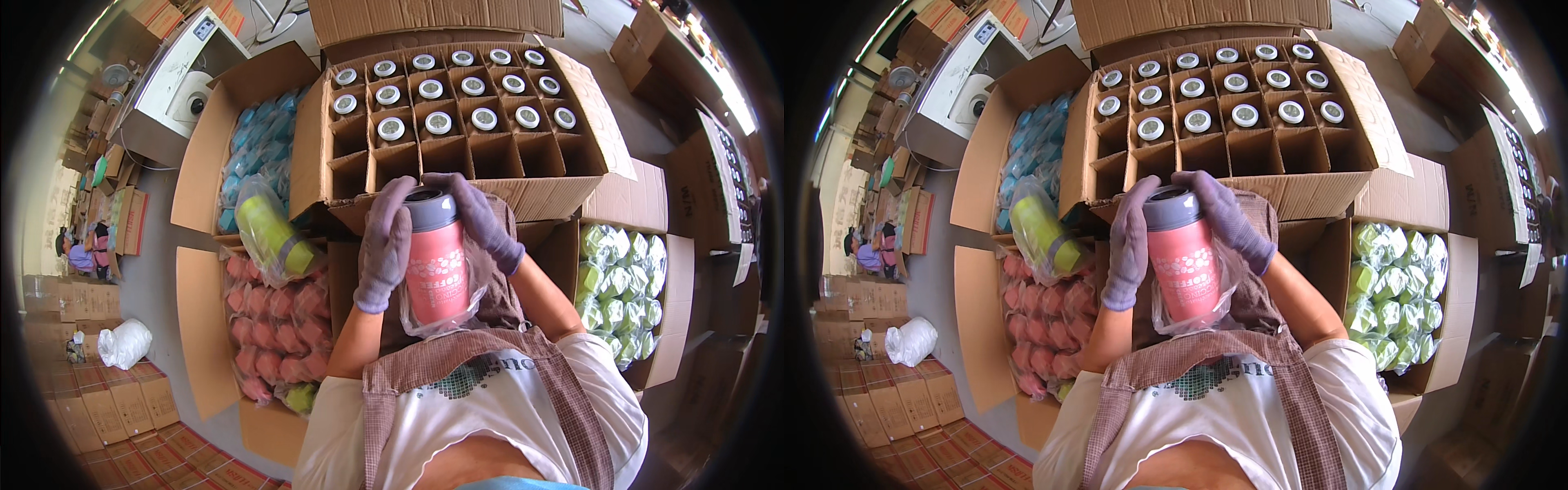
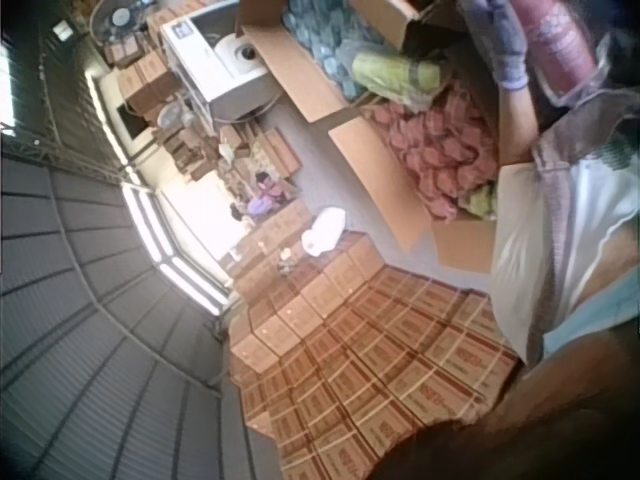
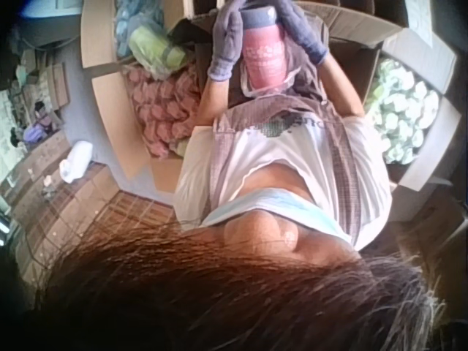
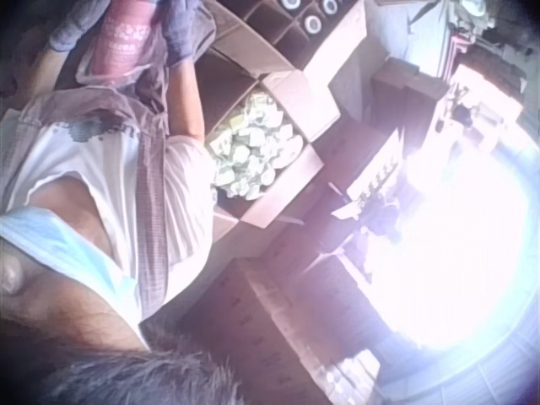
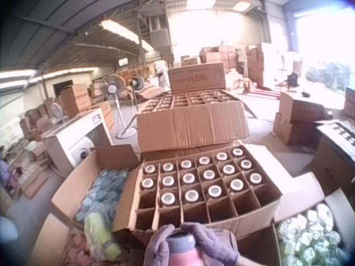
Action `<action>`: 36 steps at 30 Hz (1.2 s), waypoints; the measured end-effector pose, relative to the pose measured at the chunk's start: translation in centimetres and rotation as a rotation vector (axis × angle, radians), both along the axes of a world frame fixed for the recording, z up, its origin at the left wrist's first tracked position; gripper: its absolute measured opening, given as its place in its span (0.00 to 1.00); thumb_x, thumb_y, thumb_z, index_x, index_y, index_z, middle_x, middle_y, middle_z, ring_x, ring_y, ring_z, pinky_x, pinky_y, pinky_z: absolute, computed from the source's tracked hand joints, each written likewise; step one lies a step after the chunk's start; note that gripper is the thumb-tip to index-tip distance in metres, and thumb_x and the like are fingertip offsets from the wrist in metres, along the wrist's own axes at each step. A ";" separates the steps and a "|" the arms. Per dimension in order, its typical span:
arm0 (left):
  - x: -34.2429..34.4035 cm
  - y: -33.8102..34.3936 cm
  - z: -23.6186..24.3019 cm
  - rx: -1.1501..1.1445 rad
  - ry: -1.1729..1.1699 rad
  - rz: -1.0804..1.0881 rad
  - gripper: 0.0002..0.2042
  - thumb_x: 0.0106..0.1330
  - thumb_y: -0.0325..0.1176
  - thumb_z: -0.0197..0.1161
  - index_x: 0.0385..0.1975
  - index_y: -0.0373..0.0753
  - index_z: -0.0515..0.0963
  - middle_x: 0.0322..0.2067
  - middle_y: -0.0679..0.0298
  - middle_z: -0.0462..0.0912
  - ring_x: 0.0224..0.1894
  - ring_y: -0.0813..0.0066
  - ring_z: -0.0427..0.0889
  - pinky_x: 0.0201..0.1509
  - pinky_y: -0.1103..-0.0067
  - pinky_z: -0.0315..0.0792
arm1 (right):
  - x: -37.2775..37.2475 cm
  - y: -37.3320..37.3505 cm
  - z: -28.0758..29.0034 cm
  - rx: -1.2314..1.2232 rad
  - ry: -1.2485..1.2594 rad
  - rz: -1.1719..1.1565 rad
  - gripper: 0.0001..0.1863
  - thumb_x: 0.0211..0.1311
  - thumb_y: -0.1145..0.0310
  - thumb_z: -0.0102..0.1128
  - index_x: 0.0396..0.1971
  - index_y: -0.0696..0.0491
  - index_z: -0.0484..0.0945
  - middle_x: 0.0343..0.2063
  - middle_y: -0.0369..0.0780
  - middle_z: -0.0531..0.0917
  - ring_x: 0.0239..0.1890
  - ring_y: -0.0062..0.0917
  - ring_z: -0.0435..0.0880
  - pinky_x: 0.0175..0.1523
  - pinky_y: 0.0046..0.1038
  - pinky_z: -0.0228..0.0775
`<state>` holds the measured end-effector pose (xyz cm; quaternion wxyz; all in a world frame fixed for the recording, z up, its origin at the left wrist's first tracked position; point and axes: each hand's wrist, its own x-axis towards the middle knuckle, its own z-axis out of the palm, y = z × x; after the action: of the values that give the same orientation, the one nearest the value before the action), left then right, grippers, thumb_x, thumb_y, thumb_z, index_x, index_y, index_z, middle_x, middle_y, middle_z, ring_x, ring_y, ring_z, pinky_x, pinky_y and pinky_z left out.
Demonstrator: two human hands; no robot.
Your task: The person places silver caps on green and pink plastic bottles, tightens the caps by hand, and places the bottles into partitioned cardboard boxes.
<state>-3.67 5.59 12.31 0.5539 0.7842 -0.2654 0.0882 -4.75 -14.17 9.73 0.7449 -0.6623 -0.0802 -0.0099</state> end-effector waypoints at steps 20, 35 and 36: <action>1.4 -0.1 0.5 -0.239 0.327 -0.164 0.34 0.79 0.57 0.43 0.67 0.28 0.66 0.64 0.49 0.73 0.66 0.63 0.72 0.72 0.72 0.62 | 0.4 0.5 -0.8 -0.045 -0.118 0.051 0.26 0.79 0.54 0.42 0.61 0.59 0.73 0.59 0.47 0.77 0.65 0.36 0.73 0.71 0.36 0.61; 4.0 2.1 -1.4 -0.197 0.380 0.006 0.25 0.81 0.46 0.44 0.61 0.30 0.73 0.58 0.54 0.80 0.60 0.68 0.77 0.67 0.74 0.68 | -1.8 0.8 4.0 -0.165 -0.226 -0.005 0.24 0.79 0.56 0.44 0.63 0.56 0.73 0.60 0.47 0.77 0.65 0.32 0.74 0.70 0.36 0.63; 2.0 0.7 2.0 -0.281 0.247 0.050 0.25 0.80 0.47 0.48 0.61 0.30 0.73 0.58 0.52 0.79 0.60 0.63 0.77 0.67 0.71 0.68 | 0.1 0.0 1.3 -0.103 -0.132 -0.075 0.25 0.80 0.54 0.42 0.63 0.57 0.72 0.60 0.45 0.78 0.63 0.29 0.75 0.69 0.32 0.64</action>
<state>-1.68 6.28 14.30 0.6839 0.7104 -0.1608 0.0413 -4.68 -14.21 11.03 0.7021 -0.7000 -0.1047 -0.0775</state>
